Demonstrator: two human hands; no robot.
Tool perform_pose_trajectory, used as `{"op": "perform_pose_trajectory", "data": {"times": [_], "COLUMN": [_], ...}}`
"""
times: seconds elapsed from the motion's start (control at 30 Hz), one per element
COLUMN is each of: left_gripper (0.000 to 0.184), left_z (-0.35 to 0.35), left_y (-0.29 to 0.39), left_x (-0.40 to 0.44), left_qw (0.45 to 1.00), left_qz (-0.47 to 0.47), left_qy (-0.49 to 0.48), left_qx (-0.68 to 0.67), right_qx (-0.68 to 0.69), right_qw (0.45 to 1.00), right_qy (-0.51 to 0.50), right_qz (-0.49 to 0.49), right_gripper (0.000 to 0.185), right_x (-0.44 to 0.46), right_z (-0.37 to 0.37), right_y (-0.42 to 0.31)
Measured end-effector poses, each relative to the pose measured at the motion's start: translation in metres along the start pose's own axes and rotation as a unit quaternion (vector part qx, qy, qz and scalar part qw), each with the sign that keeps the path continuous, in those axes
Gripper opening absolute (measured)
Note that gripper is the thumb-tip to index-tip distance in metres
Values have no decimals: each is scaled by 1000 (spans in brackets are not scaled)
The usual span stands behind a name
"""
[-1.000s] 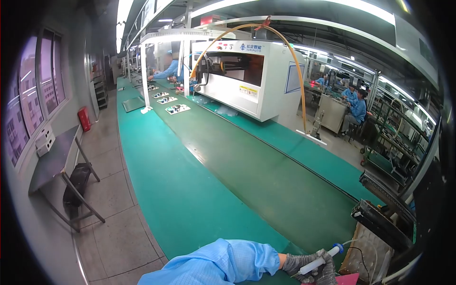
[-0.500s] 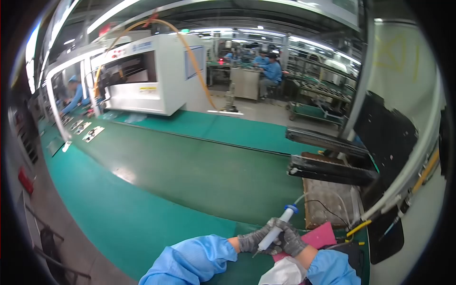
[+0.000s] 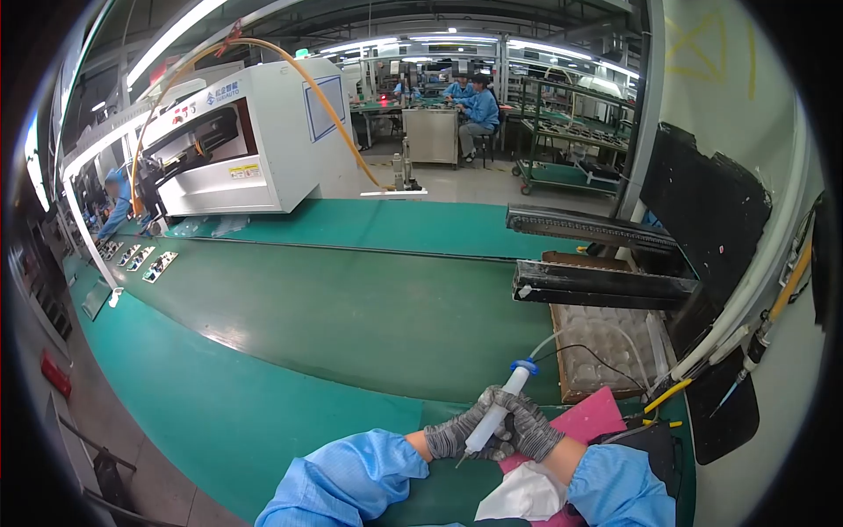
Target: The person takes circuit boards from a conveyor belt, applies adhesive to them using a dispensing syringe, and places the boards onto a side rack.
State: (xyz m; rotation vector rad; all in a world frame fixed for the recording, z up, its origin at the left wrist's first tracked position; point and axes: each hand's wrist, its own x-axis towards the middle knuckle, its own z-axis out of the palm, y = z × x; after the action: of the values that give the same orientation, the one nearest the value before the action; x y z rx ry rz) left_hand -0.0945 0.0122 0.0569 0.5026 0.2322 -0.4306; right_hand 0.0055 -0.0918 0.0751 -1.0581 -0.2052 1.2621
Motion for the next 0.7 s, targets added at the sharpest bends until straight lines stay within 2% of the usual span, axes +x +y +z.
{"op": "perform_pose_trajectory", "data": {"times": [0.1, 0.23, 0.33, 0.43, 0.7], "left_gripper": [60, 62, 63, 66, 63], "left_z": [-7, 7, 1, 2, 8], "left_y": [-2, 0, 1, 2, 2], "left_x": [4, -2, -1, -1, -1], "left_qw": [1000, 1000, 997, 1000, 1000], "left_qz": [0, 15, 0, 5, 8], "left_qy": [4, 22, -60, -9, 29], "left_qx": [1, -8, -44, 0, 7], "right_qx": [-30, 2, 2, -3, -5], "right_qw": [999, 999, 999, 999, 1000], "right_qy": [-16, -30, -31, -30, -22], "right_qz": [-5, 12, 13, 11, 16], "right_gripper": [21, 17, 17, 18, 21], "right_x": [-7, -3, -4, -4, -5], "right_z": [8, 0, 1, 2, 2], "right_y": [-6, -2, -3, -4, -6]}}
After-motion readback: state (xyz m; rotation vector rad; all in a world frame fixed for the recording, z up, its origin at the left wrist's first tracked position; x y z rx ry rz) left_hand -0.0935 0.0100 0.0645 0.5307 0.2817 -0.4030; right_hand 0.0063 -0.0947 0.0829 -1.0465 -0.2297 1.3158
